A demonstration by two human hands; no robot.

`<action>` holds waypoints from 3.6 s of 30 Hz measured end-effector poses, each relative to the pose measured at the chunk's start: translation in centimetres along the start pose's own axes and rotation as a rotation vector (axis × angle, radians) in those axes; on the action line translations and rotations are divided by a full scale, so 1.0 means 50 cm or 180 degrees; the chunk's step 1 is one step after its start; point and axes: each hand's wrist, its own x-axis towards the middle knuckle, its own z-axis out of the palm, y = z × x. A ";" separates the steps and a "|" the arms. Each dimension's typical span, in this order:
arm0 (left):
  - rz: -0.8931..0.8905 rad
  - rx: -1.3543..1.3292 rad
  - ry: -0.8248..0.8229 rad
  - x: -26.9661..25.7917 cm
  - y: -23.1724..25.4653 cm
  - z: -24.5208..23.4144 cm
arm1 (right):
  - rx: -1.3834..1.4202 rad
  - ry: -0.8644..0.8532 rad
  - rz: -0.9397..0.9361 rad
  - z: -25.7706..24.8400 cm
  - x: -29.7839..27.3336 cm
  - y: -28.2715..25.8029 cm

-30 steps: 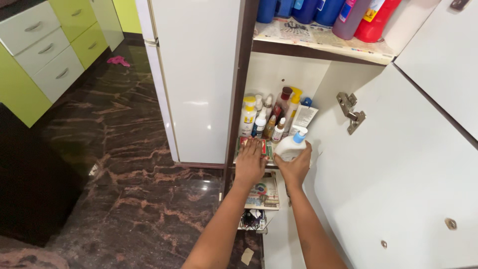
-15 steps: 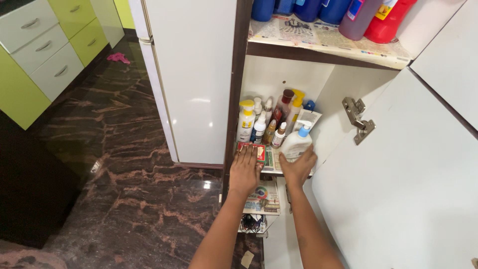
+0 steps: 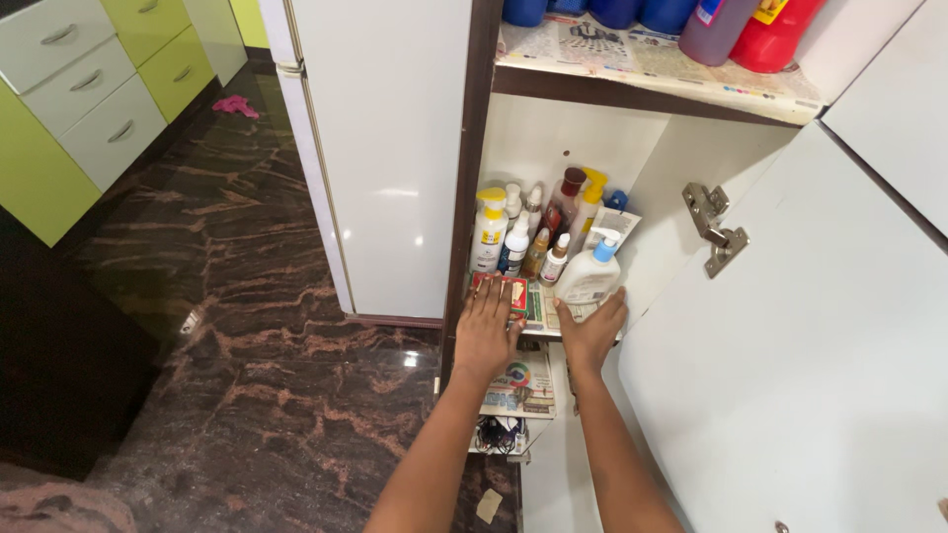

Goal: The person repeatedly picks up various tubes and bottles from a dining table and places them into an open cabinet shelf. The items include multiple squeeze tubes and a pump bottle, handled one at a time.

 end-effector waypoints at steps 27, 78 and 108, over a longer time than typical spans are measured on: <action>0.0280 0.0304 0.0210 -0.137 0.033 -0.265 | -0.1216 -0.0832 -0.1398 -0.162 -0.187 -0.226; -0.4298 0.3215 0.1362 -1.813 0.095 -1.327 | 0.2031 -0.3172 -0.4745 -0.566 -1.726 -1.138; -0.6261 0.4015 0.2031 -2.551 0.276 -1.538 | 0.3767 -0.4099 -0.6288 -0.953 -2.574 -1.366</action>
